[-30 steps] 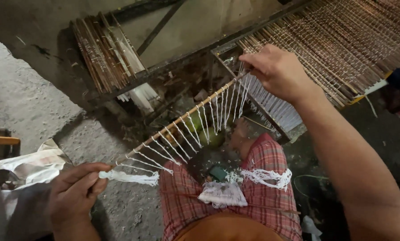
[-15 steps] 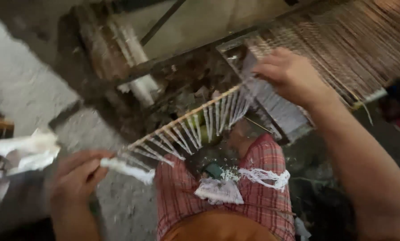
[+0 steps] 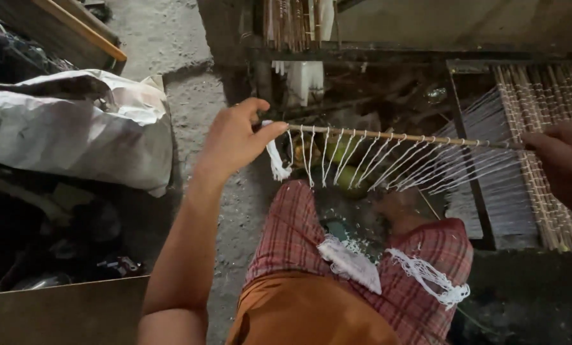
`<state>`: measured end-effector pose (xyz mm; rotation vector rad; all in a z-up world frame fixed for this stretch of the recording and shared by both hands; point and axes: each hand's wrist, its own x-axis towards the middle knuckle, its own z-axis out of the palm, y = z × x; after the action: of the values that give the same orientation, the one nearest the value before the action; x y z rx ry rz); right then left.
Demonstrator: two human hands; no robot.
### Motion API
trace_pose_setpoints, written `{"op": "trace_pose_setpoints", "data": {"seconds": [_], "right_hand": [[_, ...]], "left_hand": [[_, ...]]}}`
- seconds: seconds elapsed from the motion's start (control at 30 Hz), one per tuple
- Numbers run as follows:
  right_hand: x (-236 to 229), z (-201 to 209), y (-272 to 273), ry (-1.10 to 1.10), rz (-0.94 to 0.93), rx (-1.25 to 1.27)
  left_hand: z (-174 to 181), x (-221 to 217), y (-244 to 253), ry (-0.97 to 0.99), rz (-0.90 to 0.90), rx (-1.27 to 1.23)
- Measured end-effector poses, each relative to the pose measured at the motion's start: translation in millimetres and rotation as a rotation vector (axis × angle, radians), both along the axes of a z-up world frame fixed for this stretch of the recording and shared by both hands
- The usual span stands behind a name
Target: The person sits on the floor and wraps white cord around a thin wooden stick using both hands. They periodically use scissors to cut the cord and continue wrapping it around the stick.
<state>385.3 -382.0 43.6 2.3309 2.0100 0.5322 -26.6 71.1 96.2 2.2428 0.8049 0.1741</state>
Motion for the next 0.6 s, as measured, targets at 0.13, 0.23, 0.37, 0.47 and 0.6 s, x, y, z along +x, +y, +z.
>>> {"op": "trace_pose_setpoints", "data": {"seconds": [0.13, 0.23, 0.37, 0.47, 0.6], "right_hand": [[-33.0, 25.6, 5.0, 0.11, -0.158, -0.107], [-19.9, 20.7, -8.5, -0.089, -0.031, -0.027], [-28.1, 25.4, -14.5, -0.155, -0.101, -0.042], [-46.6, 36.4, -9.5, -0.222, -0.188, -0.098], [-23.3, 8.2, -40.5, -0.137, -0.218, -0.085]], "left_hand": [[8.7, 6.3, -1.6, 0.031, 0.001, 0.002], [-12.5, 11.0, 12.9, -0.153, -0.024, -0.117], [-39.3, 19.4, 20.4, -0.426, 0.02, 0.052], [-45.8, 24.5, 18.5, -0.458, 0.143, 0.167], [-53.7, 29.4, 19.5, -0.518, 0.15, 0.17]]}}
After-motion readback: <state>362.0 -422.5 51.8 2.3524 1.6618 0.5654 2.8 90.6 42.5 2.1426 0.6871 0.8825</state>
